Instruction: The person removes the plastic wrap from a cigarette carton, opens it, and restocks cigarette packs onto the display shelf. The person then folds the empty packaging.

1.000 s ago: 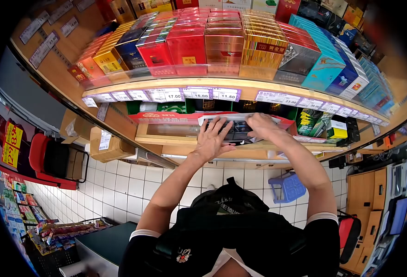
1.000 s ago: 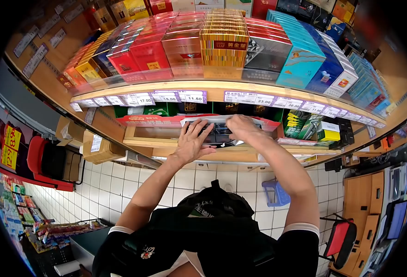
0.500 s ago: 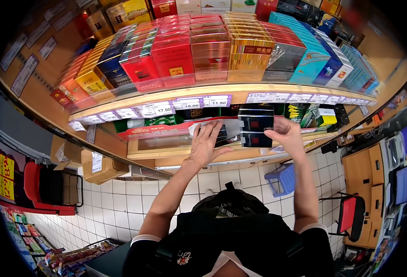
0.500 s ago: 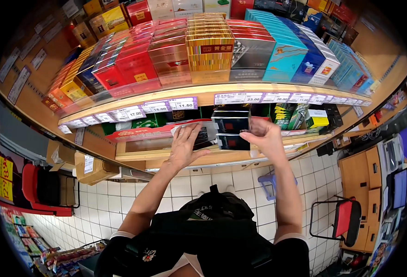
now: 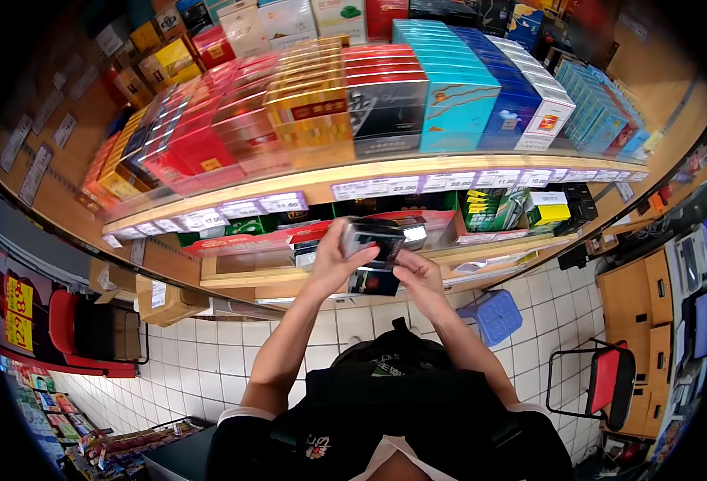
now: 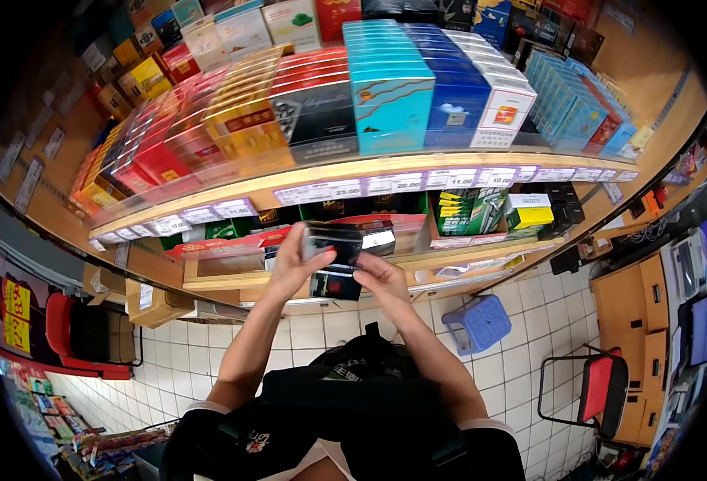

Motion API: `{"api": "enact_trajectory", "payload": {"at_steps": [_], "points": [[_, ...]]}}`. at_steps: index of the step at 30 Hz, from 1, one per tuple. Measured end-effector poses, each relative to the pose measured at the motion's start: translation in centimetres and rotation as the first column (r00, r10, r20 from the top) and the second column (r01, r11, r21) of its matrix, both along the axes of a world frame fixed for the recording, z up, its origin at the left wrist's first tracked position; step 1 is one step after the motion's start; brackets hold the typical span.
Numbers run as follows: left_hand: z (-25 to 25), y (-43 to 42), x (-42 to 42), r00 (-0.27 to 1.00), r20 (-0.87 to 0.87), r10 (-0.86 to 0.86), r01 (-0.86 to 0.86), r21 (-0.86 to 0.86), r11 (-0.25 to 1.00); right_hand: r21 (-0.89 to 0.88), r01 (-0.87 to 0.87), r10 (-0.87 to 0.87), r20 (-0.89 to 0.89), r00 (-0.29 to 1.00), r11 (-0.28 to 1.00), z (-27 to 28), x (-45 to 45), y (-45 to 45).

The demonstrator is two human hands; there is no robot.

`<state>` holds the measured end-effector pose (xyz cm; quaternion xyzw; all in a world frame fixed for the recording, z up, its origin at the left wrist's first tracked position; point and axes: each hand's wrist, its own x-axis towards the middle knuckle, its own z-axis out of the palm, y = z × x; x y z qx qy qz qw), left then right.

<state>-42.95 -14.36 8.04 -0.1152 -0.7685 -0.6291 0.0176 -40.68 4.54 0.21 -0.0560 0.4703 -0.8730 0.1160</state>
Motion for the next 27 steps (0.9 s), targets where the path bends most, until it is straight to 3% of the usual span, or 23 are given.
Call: {"api": "enact_trajectory", "payload": {"at_steps": [1, 3, 5, 7, 9, 12, 14, 15, 16, 17, 19, 23, 27], "points": [[1.4, -0.4, 0.7, 0.999, -0.030, 0.020, -0.021, -0.044, 0.999, 0.056, -0.027, 0.030, -0.048, 0.998, 0.998, 0.3, 0.3, 0.6], [6.8, -0.1, 2.9, 0.999, -0.005, -0.040, 0.040, 0.101, 0.994, 0.179, -0.070, 0.083, -0.067, 0.994, 0.981, 0.8, 0.7, 1.7], [12.8, 0.0, 4.5, 0.953, -0.272, -0.134, 0.117, -0.076, 0.990, 0.176, -0.103, 0.112, -0.043, 0.993, 0.979, 0.3, 0.5, 2.6], [17.1, 1.8, 5.0, 0.874, -0.475, -0.104, 0.143, 0.046, 0.989, 0.236, -0.109, 0.091, 0.086, 0.992, 0.966, 1.1, 0.7, 3.5], [21.1, 4.6, 4.2, 0.790, -0.613, -0.032, 0.129, 0.114, 0.985, 0.174, -0.119, 0.112, 0.050, 0.993, 0.978, 0.2, 0.3, 4.4], [27.1, 8.3, 1.0, 0.716, -0.676, -0.172, 0.077, -0.168, 0.983, 0.186, -0.097, 0.098, 0.005, 0.995, 0.978, 0.4, 0.3, 5.7], [29.6, 11.9, -1.1, 0.589, -0.719, -0.370, 0.079, -0.404, 0.911, 0.167, -0.086, 0.088, -0.009, 0.996, 0.982, 0.7, 0.3, 6.7], [30.2, 13.9, -1.8, 0.546, -0.711, -0.443, 0.057, -0.496, 0.866, 0.151, -0.079, 0.080, -0.001, 0.997, 0.985, 0.6, 0.4, 7.2], [30.5, 15.8, -2.7, 0.621, -0.594, -0.512, 0.264, -0.456, 0.850, 0.150, -0.070, 0.072, -0.007, 0.997, 0.986, 0.5, 0.5, 7.7], [31.3, 17.5, -2.6, 0.691, -0.499, -0.523, 0.312, -0.447, 0.838, 0.149, -0.054, 0.054, 0.000, 0.999, 0.987, 0.4, 0.5, 8.3], [30.7, 20.5, -5.5, 0.666, -0.489, -0.563, 0.309, -0.507, 0.805, 0.152, -0.032, 0.032, 0.004, 0.999, 0.988, 0.6, 0.8, 9.6], [31.4, 22.0, -8.7, 0.750, -0.405, -0.523, 0.178, -0.637, 0.750, 0.101, 0.037, -0.036, -0.017, 0.999, 0.994, 0.9, 1.6, 12.2], [30.4, 23.7, -10.2, 0.828, -0.358, -0.433, -0.057, -0.820, 0.570, 0.091, 0.076, -0.073, -0.037, 0.997, 0.993, 1.1, 1.7, 13.4]]}}
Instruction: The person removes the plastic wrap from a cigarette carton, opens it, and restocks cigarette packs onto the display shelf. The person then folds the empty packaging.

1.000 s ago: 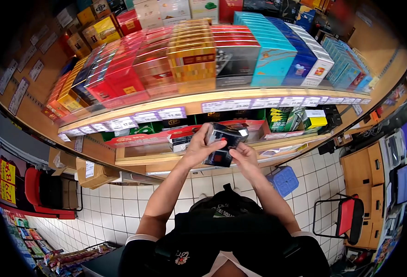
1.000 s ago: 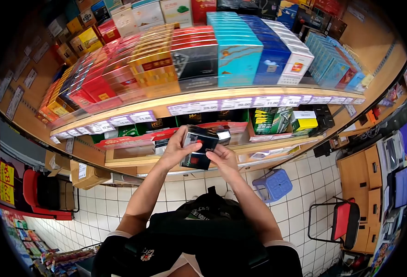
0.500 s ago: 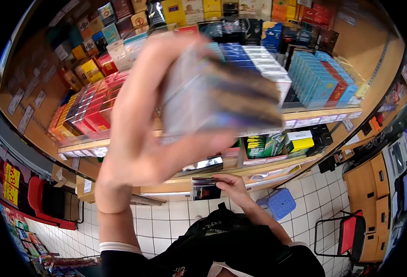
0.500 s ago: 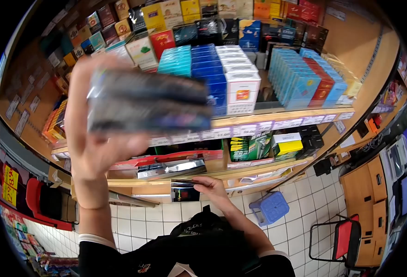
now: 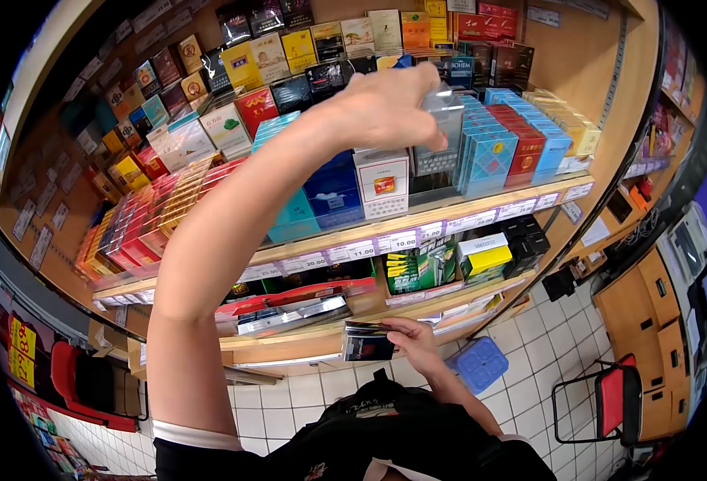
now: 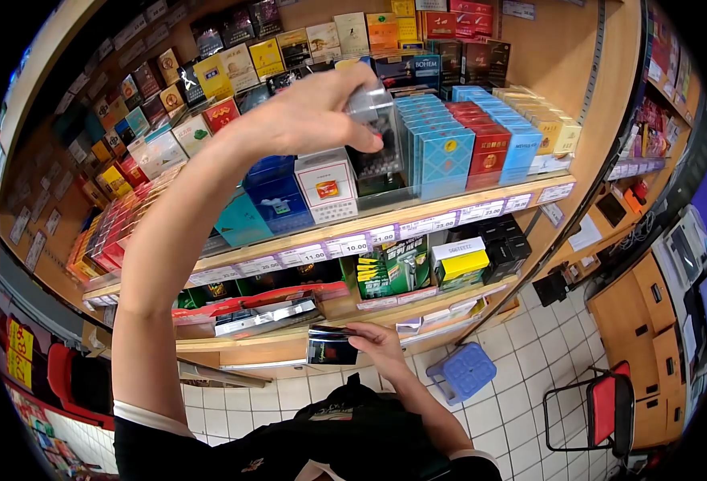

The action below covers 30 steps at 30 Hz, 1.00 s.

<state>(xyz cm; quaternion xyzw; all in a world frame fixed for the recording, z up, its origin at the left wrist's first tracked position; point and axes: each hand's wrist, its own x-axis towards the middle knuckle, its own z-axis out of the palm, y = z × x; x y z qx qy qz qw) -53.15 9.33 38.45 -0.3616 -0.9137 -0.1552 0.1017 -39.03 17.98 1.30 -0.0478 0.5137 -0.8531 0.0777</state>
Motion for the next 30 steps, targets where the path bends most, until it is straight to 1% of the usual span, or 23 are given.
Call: {"api": "enact_trajectory", "payload": {"at_steps": [1, 2, 4, 5, 6, 8, 10, 12, 13, 15, 16, 17, 19, 20, 21, 22, 23, 24, 26, 27, 28, 29, 30], "points": [[-0.1, 0.4, -0.4, 0.999, 0.040, -0.014, 0.016, -0.063, 0.998, 0.001, -0.003, 0.003, -0.004, 1.000, 1.000, 0.3, 0.0, 0.2], [-0.2, 0.8, -0.2, 0.999, 0.036, -0.010, 0.012, -0.063, 0.998, 0.022, -0.013, 0.013, -0.004, 1.000, 1.000, 0.7, 0.1, 0.3], [-0.6, 1.5, 0.2, 0.992, 0.122, 0.039, -0.013, -0.212, 0.977, 0.043, -0.027, 0.027, -0.004, 1.000, 0.999, 1.2, 0.3, 0.5], [-0.9, 2.0, 0.0, 0.993, 0.111, 0.044, -0.008, -0.301, 0.953, 0.043, -0.028, 0.029, -0.032, 0.999, 0.999, 1.4, 0.3, 0.5], [-1.4, 2.1, -0.3, 0.993, 0.110, 0.047, -0.012, -0.301, 0.954, 0.044, -0.028, 0.031, -0.061, 0.998, 0.999, 1.6, 0.4, 0.5], [-2.0, 2.2, -0.6, 0.993, 0.112, -0.038, 0.080, -0.402, 0.912, 0.018, -0.033, 0.034, -0.060, 0.998, 0.999, 2.0, 0.4, 0.8], [-1.7, 1.9, -0.6, 0.992, 0.123, -0.033, 0.081, -0.404, 0.911, -0.010, -0.036, 0.035, -0.064, 0.997, 0.999, 2.7, 0.2, 1.2], [-1.1, 1.3, -0.4, 0.988, 0.152, -0.028, 0.089, -0.406, 0.910, -0.210, 0.028, -0.059, -0.142, 0.988, 0.977, 4.1, -0.2, 1.9], [-1.1, 1.0, -0.4, 0.989, 0.147, -0.028, 0.087, -0.408, 0.909, -0.310, 0.061, -0.110, -0.144, 0.984, 0.949, 5.7, -0.2, 2.5], [-1.2, 0.1, 0.4, 0.962, -0.205, -0.180, 0.146, -0.174, 0.974, -0.366, 0.145, -0.263, -0.295, 0.919, 0.919, 7.9, -0.5, 3.9], [-0.4, -0.3, 0.9, 0.953, -0.199, -0.230, 0.219, -0.076, 0.973, -0.392, 0.193, -0.340, -0.350, 0.873, 0.900, 9.6, -0.6, 4.7], [0.7, -0.6, 2.5, 0.960, -0.089, -0.267, 0.272, 0.051, 0.961, -0.400, 0.293, -0.448, -0.381, 0.809, 0.869, 10.8, -0.9, 5.6], [1.8, -1.4, 4.7, 0.928, 0.038, -0.370, 0.364, 0.106, 0.925, -0.462, 0.449, -0.631, -0.397, 0.667, 0.765, 14.2, -1.5, 6.5], [1.6, -1.7, 5.0, 0.881, 0.062, -0.468, 0.460, 0.114, 0.881, -0.512, 0.504, -0.709, -0.379, 0.595, 0.696, 16.5, -1.7, 6.6], [1.3, -1.4, 5.7, 0.858, 0.075, -0.507, 0.499, 0.111, 0.860, -0.530, 0.486, -0.709, -0.395, 0.584, 0.695, 18.5, -1.8, 6.5], [1.5, -0.9, 6.3, 0.863, 0.122, -0.491, 0.482, 0.097, 0.871, -0.547, 0.467, -0.709, -0.411, 0.573, 0.695, 20.0, -2.1, 6.3], [1.7, -0.5, 7.0, 0.866, 0.167, -0.472, 0.464, 0.081, 0.882, -0.468, 0.488, -0.677, -0.516, 0.526, 0.736, 20.6, -3.0, 6.1], [1.8, -0.1, 7.6, 0.868, 0.211, -0.450, 0.447, 0.064, 0.892, -0.476, 0.475, -0.673, -0.501, 0.545, 0.740, 21.6, -3.2, 5.5], [2.4, 0.1, 5.9, 0.854, -0.030, -0.519, 0.515, 0.190, 0.836, -0.532, 0.375, -0.650, -0.598, 0.469, 0.759, 23.6, -4.5, 4.8], [3.7, -0.2, 5.1, 0.874, -0.063, -0.482, 0.485, 0.198, 0.852, -0.536, 0.342, -0.633, -0.596, 0.494, 0.772, 23.9, -4.8, 5.0], [5.0, -0.9, 3.9, 0.895, -0.132, -0.427, 0.447, 0.221, 0.867, -0.534, 0.331, -0.623, -0.582, 0.524, 0.778, 23.8, -4.9, 5.3], [6.1, -1.4, 3.2, 0.943, -0.185, -0.276, 0.311, 0.200, 0.929, -0.518, 0.353, -0.620, -0.553, 0.556, 0.779, 23.3, -4.9, 5.6], [6.5, -1.7, 1.8, 0.946, -0.275, -0.172, 0.228, 0.184, 0.956, -0.500, 0.374, -0.617, -0.526, 0.586, 0.781, 22.6, -4.9, 6.0]]}}
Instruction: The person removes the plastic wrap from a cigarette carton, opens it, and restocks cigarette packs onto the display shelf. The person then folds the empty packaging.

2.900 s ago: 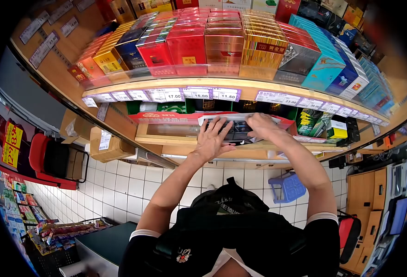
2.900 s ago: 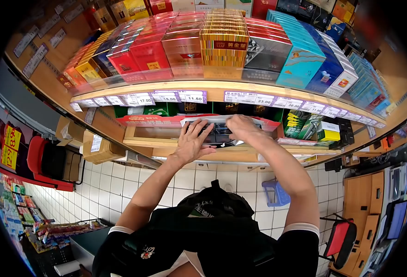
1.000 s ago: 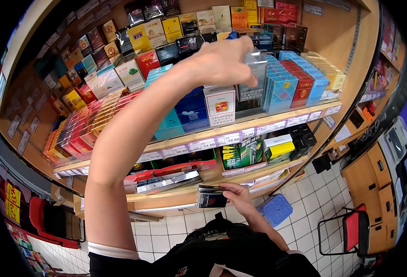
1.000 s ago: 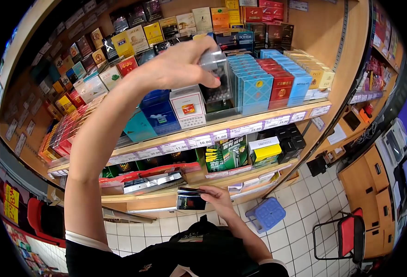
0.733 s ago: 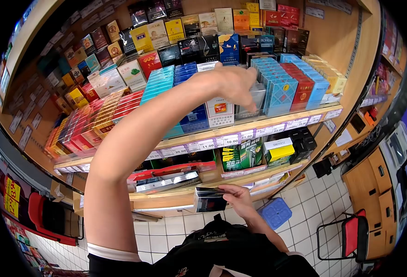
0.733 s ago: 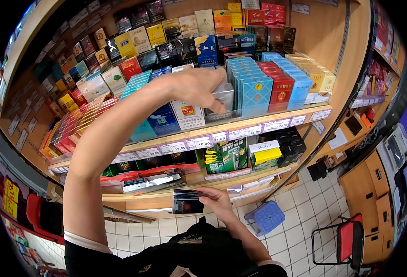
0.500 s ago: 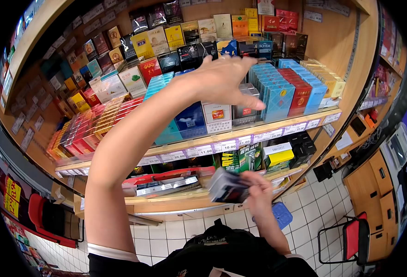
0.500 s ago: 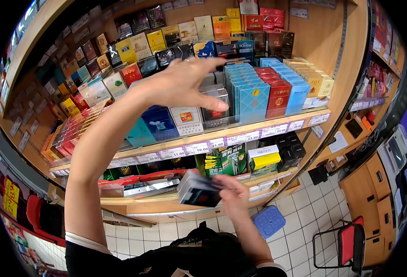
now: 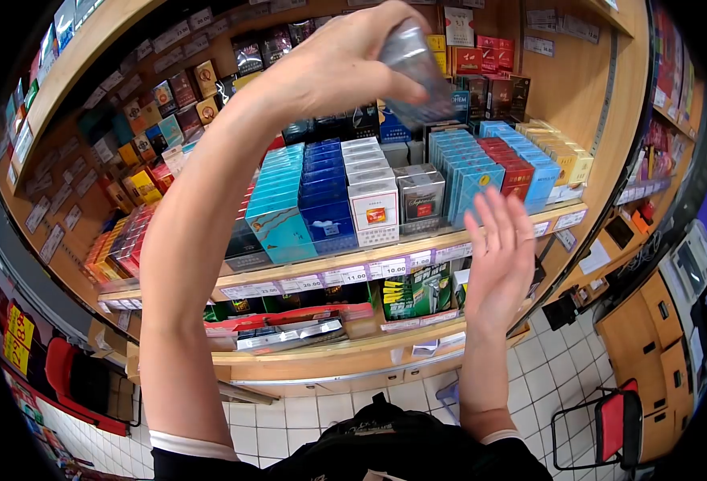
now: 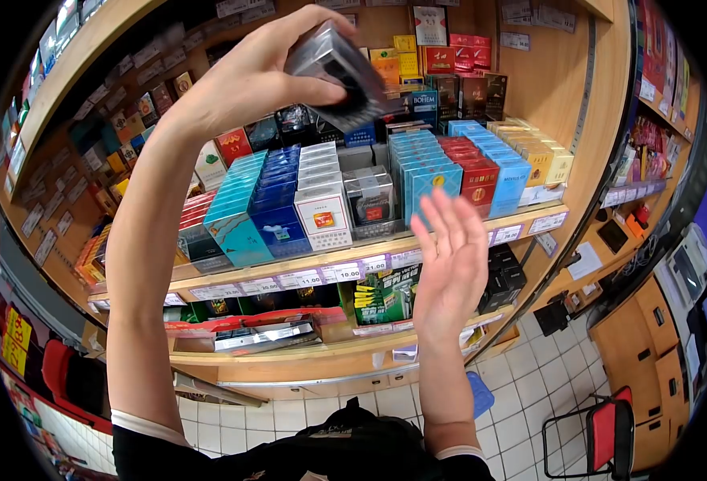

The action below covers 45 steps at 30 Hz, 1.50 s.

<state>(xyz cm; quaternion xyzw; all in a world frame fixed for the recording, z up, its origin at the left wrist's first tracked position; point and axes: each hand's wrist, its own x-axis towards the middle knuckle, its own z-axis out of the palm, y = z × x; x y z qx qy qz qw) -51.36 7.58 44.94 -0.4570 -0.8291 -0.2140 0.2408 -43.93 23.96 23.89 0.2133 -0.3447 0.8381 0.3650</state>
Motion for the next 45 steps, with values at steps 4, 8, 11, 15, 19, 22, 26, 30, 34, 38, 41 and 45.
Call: {"api": "enact_trajectory", "payload": {"at_steps": [4, 8, 11, 15, 19, 22, 26, 30, 34, 38, 41, 45], "points": [[-2.0, 0.9, -5.1, 0.980, 0.103, 0.170, -0.162, -0.086, 0.983, 0.064, -0.078, 0.071, 0.113, 0.991, 0.995, -2.7, 0.8, 0.2], [-5.4, 2.7, -6.9, 0.900, 0.360, 0.245, -0.154, -0.263, 0.952, 0.027, -0.041, 0.036, 0.172, 0.984, 0.999, -3.4, 1.6, 0.1], [-6.6, 3.2, -7.8, 0.847, 0.448, 0.287, -0.079, -0.428, 0.900, 0.035, -0.016, 0.008, 0.216, 0.976, 0.999, -4.3, 1.6, 0.6], [-6.8, 3.6, -8.7, 0.732, 0.608, 0.306, 0.043, -0.490, 0.871, 0.062, -0.046, 0.029, 0.263, 0.964, 0.997, -5.2, 1.7, 0.5], [-7.1, 3.5, -8.3, 0.683, 0.668, 0.296, 0.013, -0.416, 0.909, 0.083, -0.072, 0.045, 0.296, 0.954, 0.994, -5.7, 1.6, 0.0], [-6.8, 2.8, -7.2, 0.803, 0.573, 0.166, 0.079, -0.378, 0.922, 0.102, -0.084, 0.046, 0.331, 0.943, 0.991, -6.4, 1.6, -0.5], [-6.9, 0.8, -5.1, 0.951, -0.046, 0.304, -0.304, -0.285, 0.909, 0.213, -0.148, 0.069, 0.336, 0.939, 0.966, -7.1, 2.4, -2.3], [-7.8, -6.0, 5.1, 0.997, -0.049, -0.067, 0.071, 0.093, 0.993, 0.487, -0.455, 0.205, 0.482, 0.852, 0.746, -9.0, 2.8, -5.5], [-13.6, -14.5, 12.0, 0.835, 0.416, -0.360, 0.394, 0.004, 0.919, 0.796, -0.408, 0.143, 0.386, 0.911, 0.448, -11.7, 1.8, -9.7], [-23.3, -20.8, 12.0, 0.703, 0.682, 0.200, -0.229, -0.048, 0.972, 0.913, -0.322, 0.046, 0.321, 0.946, 0.249, -14.8, -0.6, -13.8], [-33.0, -24.9, 10.9, 0.759, 0.448, 0.472, -0.469, -0.126, 0.874, 0.966, -0.253, 0.008, 0.253, 0.967, 0.060, -17.1, -2.6, -16.6], [-38.1, -25.9, 10.5, 0.735, 0.299, 0.609, -0.594, -0.148, 0.790, 0.969, -0.104, -0.053, 0.094, 0.994, -0.226, -17.8, -3.7, -18.6]]}}
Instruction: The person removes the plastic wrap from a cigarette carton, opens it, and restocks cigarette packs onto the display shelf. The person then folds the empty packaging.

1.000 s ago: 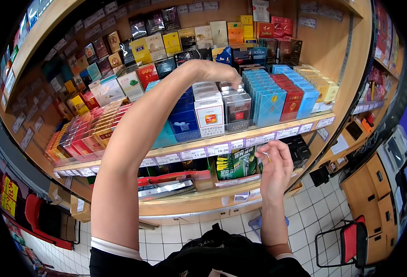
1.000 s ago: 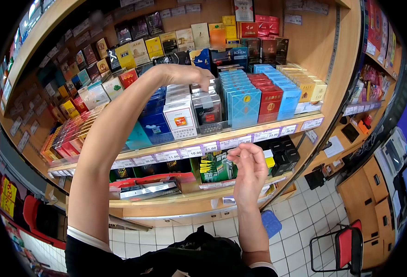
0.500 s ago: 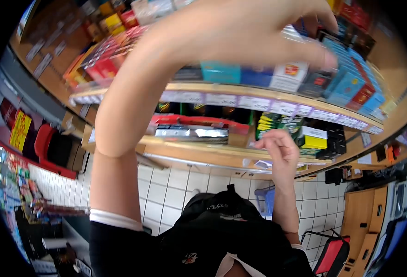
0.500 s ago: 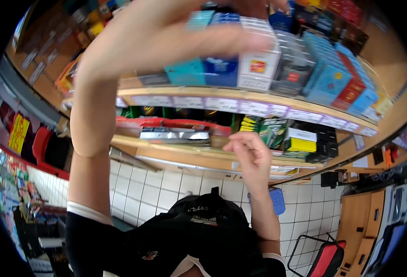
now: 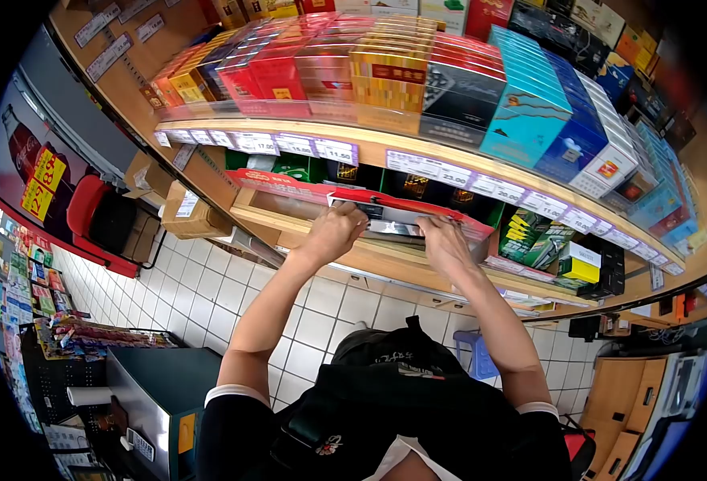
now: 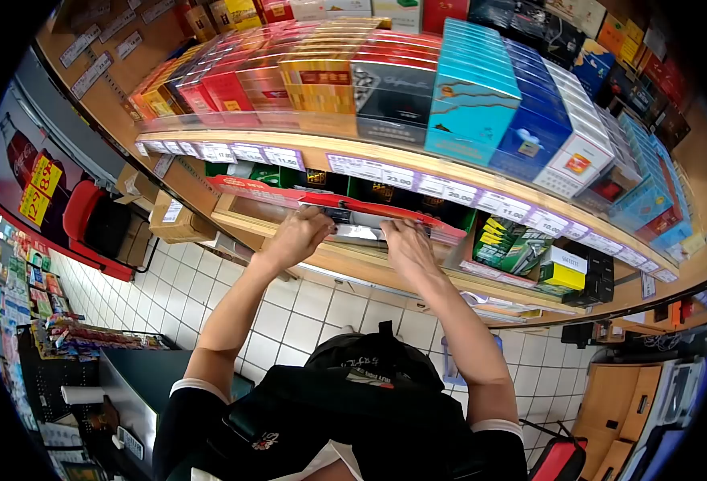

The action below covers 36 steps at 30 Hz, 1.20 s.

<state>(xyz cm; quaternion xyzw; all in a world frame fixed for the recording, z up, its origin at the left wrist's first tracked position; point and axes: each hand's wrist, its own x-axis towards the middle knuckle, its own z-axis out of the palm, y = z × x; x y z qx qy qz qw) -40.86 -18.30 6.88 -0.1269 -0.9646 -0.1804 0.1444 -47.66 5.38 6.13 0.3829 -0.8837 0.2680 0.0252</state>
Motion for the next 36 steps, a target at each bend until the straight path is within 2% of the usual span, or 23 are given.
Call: {"api": "enact_trajectory", "payload": {"at_steps": [1, 3, 4, 7, 8, 9, 11, 12, 15, 17, 19, 21, 23, 25, 27, 29, 30, 32, 33, 35, 36], "points": [[-0.7, -0.5, -0.1, 1.000, 0.004, -0.001, 0.001, 0.007, 1.000, 0.120, 0.026, -0.021, -0.038, 0.999, 0.992, 0.1, -0.2, -0.3], [-1.5, -1.4, -0.6, 0.999, -0.035, -0.013, 0.015, 0.055, 0.998, 0.156, 0.081, -0.080, -0.016, 0.997, 0.985, 1.2, -0.5, -0.6], [-2.6, -2.3, -1.1, 0.998, 0.061, 0.005, -0.011, 0.106, 0.994, 0.185, 0.134, -0.136, 0.000, 0.991, 0.973, 1.6, -0.7, -0.6], [-1.1, -3.2, -1.4, 0.995, 0.094, -0.045, 0.032, 0.143, 0.989, 0.190, 0.062, -0.060, -0.014, 0.998, 0.980, 0.8, -2.4, -0.1], [-0.6, -3.2, -1.5, 0.985, 0.170, -0.035, 0.015, 0.115, 0.993, 0.206, 0.047, -0.046, -0.009, 0.999, 0.977, 1.4, -2.3, -0.1], [-0.3, -3.3, -1.7, 0.984, 0.173, -0.041, 0.020, 0.121, 0.992, 0.212, 0.051, -0.051, -0.005, 0.999, 0.976, 1.4, -2.4, -0.1], [-0.1, -3.2, -2.3, 0.993, 0.112, -0.031, 0.041, -0.091, 0.995, 0.466, 0.038, -0.047, 0.008, 0.999, 0.884, 1.2, -2.8, 0.1], [0.0, -3.2, -2.7, 0.975, 0.223, -0.005, 0.036, -0.133, 0.991, 0.470, 0.040, -0.050, 0.009, 0.999, 0.882, 1.1, -2.8, 0.2], [0.0, -2.8, -3.1, 0.947, 0.319, -0.031, 0.096, -0.193, 0.976, 0.528, 0.044, -0.052, 0.001, 0.999, 0.848, 0.9, -2.8, 0.3], [-2.5, -3.7, -3.6, 0.952, 0.293, -0.089, 0.142, -0.165, 0.976, 0.509, 0.075, 0.021, -0.180, 0.983, 0.857, 0.7, -2.5, 0.3], [-3.6, -3.8, -3.6, 0.952, 0.269, -0.147, 0.189, -0.139, 0.972, 0.530, 0.112, 0.011, -0.224, 0.975, 0.841, -0.5, -2.6, 0.3], [-3.9, -3.5, -3.1, 0.986, 0.046, -0.159, 0.165, -0.245, 0.955, 0.547, 0.150, 0.003, -0.268, 0.963, 0.824, -0.9, -2.6, 0.1], [-4.0, -3.3, -3.2, 0.982, 0.038, -0.184, 0.188, -0.222, 0.957, 0.597, 0.198, 0.018, -0.336, 0.942, 0.777, -1.2, -2.4, -0.3], [-4.0, -3.2, -3.6, 0.979, 0.063, -0.196, 0.204, -0.190, 0.960, 0.582, 0.209, -0.031, -0.301, 0.953, 0.786, -1.7, -2.5, -0.7], [-4.5, -3.2, -3.8, 0.984, 0.071, -0.163, 0.175, -0.227, 0.958, 0.566, 0.224, -0.080, -0.268, 0.960, 0.794, -0.6, -2.3, -1.3], [-4.9, -3.4, -4.1, 0.976, 0.004, -0.220, 0.215, -0.228, 0.950, 0.604, 0.094, -0.066, -0.068, 0.996, 0.791, 1.9, -2.1, -1.3], [-4.4, -3.4, -4.1, 0.975, 0.002, -0.221, 0.215, -0.229, 0.949, 0.603, 0.096, -0.067, -0.070, 0.995, 0.792, 3.1, -1.7, -1.4], [-3.0, -3.8, -3.9, 0.983, -0.025, -0.183, 0.178, -0.140, 0.974, 0.352, 0.127, -0.140, 0.013, 0.990, 0.927, 5.3, -1.1, -1.2], [-2.0, -4.0, -3.7, 0.982, -0.022, -0.188, 0.183, -0.142, 0.973, 0.266, 0.128, -0.148, 0.058, 0.987, 0.955, 6.0, -1.2, -0.9], [0.2, -4.3, -3.4, 0.976, -0.157, -0.152, 0.133, -0.127, 0.983, 0.111, 0.187, -0.191, 0.028, 0.981, 0.976, 6.7, -0.6, -0.3], [1.4, -4.3, -3.2, 0.970, -0.202, -0.139, 0.118, -0.114, 0.986, 0.107, 0.193, -0.197, 0.031, 0.980, 0.975, 6.7, -0.5, -0.1]]}}
